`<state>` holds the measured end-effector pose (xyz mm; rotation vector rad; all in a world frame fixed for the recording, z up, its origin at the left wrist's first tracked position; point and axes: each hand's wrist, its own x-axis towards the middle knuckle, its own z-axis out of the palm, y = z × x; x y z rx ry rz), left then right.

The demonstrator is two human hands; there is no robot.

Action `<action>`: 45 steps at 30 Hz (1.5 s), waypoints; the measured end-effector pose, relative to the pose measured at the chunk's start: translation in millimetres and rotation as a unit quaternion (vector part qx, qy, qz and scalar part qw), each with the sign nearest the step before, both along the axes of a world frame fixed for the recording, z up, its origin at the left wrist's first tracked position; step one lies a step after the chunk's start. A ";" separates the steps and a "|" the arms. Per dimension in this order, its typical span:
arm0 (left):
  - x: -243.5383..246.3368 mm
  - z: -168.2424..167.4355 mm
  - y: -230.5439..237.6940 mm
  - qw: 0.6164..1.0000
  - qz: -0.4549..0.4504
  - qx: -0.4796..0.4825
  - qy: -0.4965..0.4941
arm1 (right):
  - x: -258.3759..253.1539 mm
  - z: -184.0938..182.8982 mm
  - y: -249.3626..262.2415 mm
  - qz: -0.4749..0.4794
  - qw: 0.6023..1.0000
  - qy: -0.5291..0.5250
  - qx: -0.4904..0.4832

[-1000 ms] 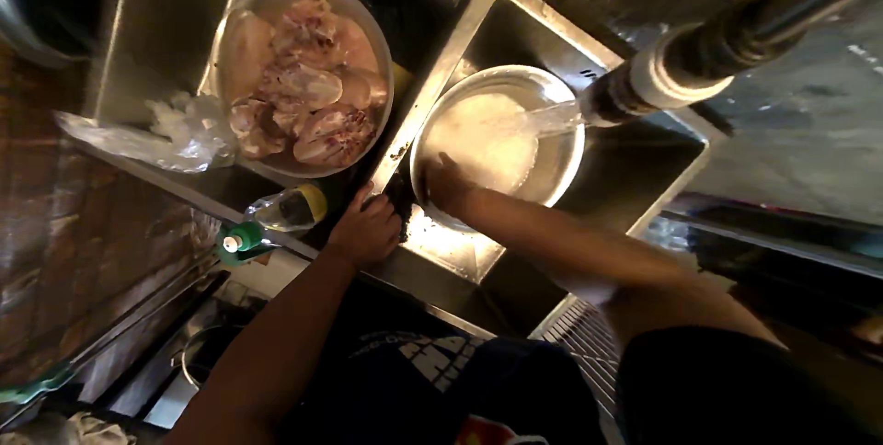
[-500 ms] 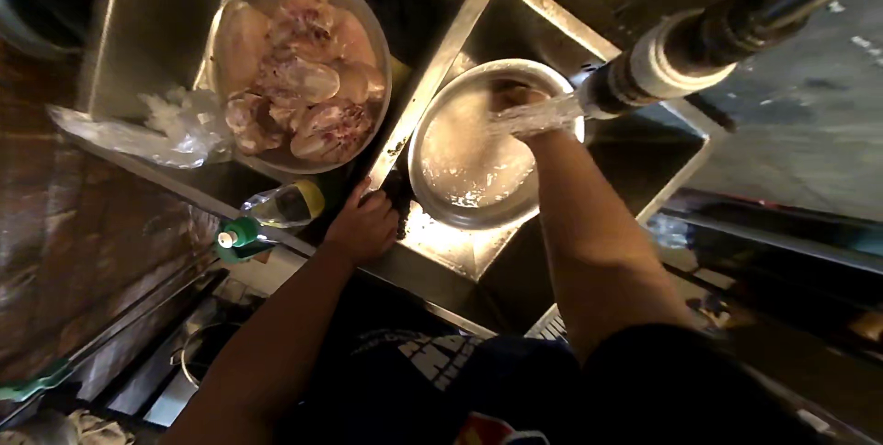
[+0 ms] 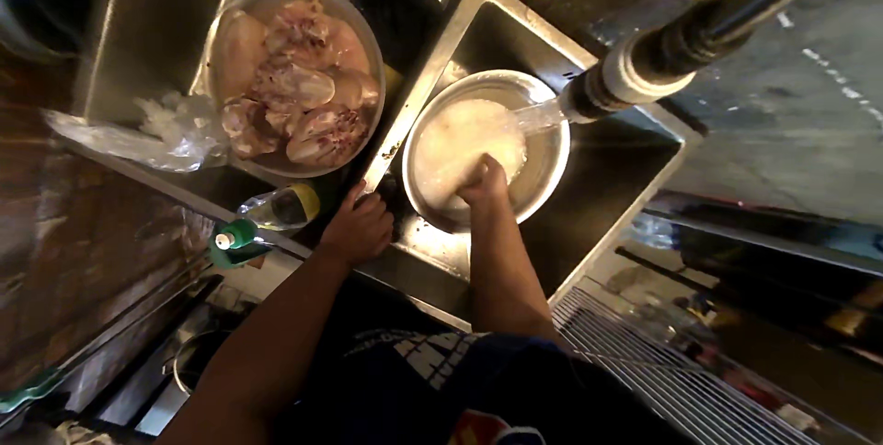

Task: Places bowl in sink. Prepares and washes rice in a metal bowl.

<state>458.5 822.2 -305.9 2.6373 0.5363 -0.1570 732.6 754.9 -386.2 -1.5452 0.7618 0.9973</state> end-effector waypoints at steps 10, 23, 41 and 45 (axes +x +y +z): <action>2.9 3.1 1.2 1.000 -0.001 -0.013 0.021 | 25.4 29.5 2.8 0.272 0.936 -0.209 -0.080; -2.6 -6.7 -1.6 1.000 0.004 0.005 -0.027 | 24.5 10.5 58.6 0.791 0.472 -0.354 -0.163; -0.3 -1.6 0.8 1.000 -0.001 0.003 -0.017 | 7.8 -14.3 39.0 0.675 0.664 -0.196 -0.255; 0.1 -1.4 0.8 1.000 -0.002 0.001 -0.023 | 8.4 -5.2 28.2 0.404 0.911 -0.054 -0.064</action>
